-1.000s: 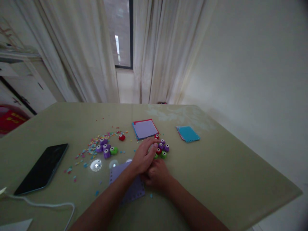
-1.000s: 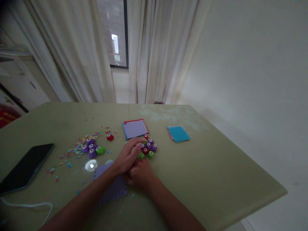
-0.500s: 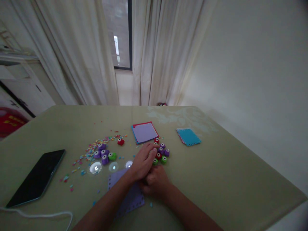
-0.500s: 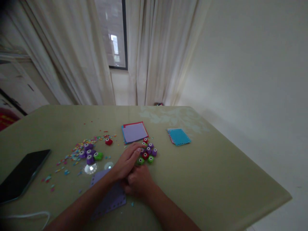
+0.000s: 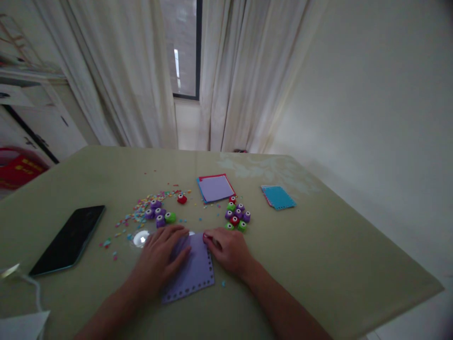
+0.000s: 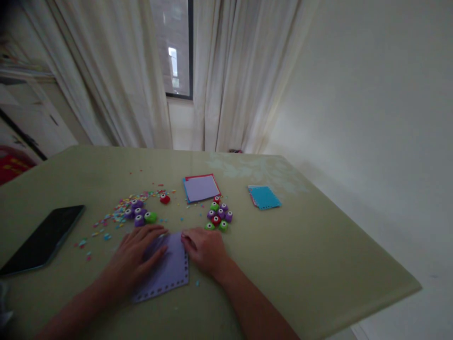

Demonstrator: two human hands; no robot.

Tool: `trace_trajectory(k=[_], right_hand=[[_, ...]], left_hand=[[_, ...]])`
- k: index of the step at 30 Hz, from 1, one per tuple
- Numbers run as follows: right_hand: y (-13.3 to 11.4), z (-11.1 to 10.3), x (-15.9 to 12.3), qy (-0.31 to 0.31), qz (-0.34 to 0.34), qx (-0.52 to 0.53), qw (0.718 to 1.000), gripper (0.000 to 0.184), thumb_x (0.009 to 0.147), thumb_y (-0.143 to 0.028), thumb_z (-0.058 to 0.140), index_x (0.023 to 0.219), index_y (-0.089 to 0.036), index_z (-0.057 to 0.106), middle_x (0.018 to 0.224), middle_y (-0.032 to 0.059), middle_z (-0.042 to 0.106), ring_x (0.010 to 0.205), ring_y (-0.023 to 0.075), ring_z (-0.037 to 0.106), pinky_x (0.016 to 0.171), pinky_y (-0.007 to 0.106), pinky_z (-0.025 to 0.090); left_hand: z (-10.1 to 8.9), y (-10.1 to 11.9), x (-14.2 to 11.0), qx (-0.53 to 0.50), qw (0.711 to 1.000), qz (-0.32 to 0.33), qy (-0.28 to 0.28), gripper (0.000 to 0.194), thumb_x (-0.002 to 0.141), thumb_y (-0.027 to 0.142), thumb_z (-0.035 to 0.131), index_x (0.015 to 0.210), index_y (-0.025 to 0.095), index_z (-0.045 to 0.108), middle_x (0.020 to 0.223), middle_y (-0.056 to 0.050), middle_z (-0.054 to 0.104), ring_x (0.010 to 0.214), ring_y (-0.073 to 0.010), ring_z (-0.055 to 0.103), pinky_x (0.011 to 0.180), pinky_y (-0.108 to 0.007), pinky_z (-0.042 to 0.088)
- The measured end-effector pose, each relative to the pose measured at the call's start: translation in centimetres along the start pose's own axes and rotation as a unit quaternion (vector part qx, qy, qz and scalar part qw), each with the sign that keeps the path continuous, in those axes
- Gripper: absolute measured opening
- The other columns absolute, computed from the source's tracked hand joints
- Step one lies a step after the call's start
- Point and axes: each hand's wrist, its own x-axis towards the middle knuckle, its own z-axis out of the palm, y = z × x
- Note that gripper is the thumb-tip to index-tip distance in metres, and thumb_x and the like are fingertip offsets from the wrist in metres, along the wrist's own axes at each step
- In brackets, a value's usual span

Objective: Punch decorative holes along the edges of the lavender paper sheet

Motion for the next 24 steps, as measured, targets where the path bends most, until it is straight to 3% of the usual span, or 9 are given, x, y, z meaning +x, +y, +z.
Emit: trace_trajectory(k=[3,10,17,24], right_hand=[[0.6,-0.3,-0.1,0.028,0.040,0.030,0.998,0.017,0.105,-0.032,0.067,0.112,-0.021,0.078,0.100,0.0041,0.084,0.086,0.0188,0.078,0.078,0.026,0.056],[1.1,-0.3,-0.1,0.117,0.085,0.016,0.989,0.026,0.107,-0.033,0.058,0.114,-0.021,0.079,0.101,0.0080,0.084,0.070,0.0191,0.075,0.075,0.029,0.060],[0.3,-0.7,0.3,0.058,0.092,-0.005,0.994,0.030,0.107,-0.041,0.060,0.111,-0.019,0.080,0.091,0.0067,0.083,0.066,0.0186,0.072,0.069,0.028,0.056],[0.3,-1.3,0.1,0.043,0.102,-0.005,0.994,0.032,0.109,-0.043,0.057,0.109,-0.020,0.080,0.085,0.0053,0.081,0.065,0.0175,0.070,0.068,0.027,0.053]], left_hand=[[0.6,-1.0,-1.5,0.044,0.998,0.024,-0.029,0.038,0.103,0.047,0.062,0.137,0.031,0.070,0.141,-0.008,0.070,0.129,-0.0351,0.062,0.109,-0.058,0.049],[0.8,-1.3,-0.7,0.021,0.999,0.030,-0.031,0.031,0.103,0.036,0.061,0.130,0.028,0.072,0.136,-0.009,0.071,0.124,-0.0324,0.065,0.106,-0.055,0.052],[0.6,-1.2,-1.2,0.009,0.999,0.036,-0.032,0.030,0.103,0.035,0.062,0.130,0.028,0.072,0.137,-0.008,0.072,0.123,-0.0320,0.067,0.106,-0.053,0.054],[0.6,-1.2,-1.3,0.008,0.999,0.040,-0.025,0.031,0.102,0.036,0.064,0.131,0.029,0.072,0.139,-0.007,0.072,0.124,-0.0316,0.067,0.106,-0.051,0.054]])
